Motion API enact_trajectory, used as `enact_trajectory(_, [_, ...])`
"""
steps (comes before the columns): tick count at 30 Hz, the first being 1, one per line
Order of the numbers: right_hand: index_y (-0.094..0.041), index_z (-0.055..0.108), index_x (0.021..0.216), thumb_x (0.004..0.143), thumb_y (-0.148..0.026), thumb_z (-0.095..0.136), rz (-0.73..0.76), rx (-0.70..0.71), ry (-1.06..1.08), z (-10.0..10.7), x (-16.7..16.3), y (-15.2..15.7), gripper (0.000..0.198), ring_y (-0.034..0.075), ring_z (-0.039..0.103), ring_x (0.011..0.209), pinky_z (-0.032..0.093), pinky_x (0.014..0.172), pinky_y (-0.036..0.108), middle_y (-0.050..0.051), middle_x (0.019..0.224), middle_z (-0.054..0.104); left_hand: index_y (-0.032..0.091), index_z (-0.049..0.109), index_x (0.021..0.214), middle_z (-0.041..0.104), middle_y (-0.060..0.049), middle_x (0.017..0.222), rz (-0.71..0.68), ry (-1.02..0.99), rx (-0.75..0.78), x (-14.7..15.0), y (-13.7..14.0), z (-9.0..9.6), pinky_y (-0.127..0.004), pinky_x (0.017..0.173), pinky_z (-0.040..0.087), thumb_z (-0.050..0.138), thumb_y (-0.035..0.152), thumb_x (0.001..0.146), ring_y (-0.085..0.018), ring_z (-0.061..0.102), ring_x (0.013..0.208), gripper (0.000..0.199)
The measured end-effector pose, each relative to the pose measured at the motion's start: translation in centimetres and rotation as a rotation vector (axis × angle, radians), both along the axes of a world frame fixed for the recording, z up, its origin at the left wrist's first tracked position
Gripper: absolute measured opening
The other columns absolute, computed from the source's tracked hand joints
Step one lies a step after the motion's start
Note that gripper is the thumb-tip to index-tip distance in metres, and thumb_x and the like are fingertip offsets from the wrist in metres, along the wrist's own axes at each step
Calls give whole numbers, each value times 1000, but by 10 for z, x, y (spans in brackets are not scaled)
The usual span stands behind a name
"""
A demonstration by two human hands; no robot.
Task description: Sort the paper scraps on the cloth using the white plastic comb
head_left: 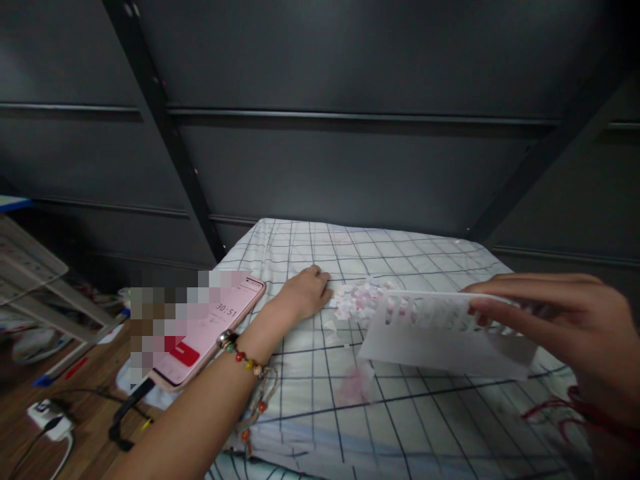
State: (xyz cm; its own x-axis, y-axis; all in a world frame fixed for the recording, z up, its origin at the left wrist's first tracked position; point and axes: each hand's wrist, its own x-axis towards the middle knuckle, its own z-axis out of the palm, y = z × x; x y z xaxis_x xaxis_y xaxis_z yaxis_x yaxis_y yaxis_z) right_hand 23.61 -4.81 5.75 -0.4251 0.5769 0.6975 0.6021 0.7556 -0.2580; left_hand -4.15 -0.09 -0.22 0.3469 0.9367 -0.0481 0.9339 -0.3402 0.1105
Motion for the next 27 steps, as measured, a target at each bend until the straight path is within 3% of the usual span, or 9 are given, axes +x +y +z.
enact_trajectory(9, [-25,68,67,80,-34,60,12,34,-8,0,-14,-1,17,17,66,51,51,42,23,0,63,71,12,51,121,49,-15,127,-2,-13,3,1,-1,1,-34,90,44,39,28,93,-26,52,111,35])
enact_trajectory(27, [-31,65,78,82,-31,59,-38,30,-12,-9,-3,3,7,18,66,58,49,44,30,-4,71,71,10,51,121,50,-16,124,-15,5,1,3,-2,6,-33,89,45,38,28,94,-26,54,108,36])
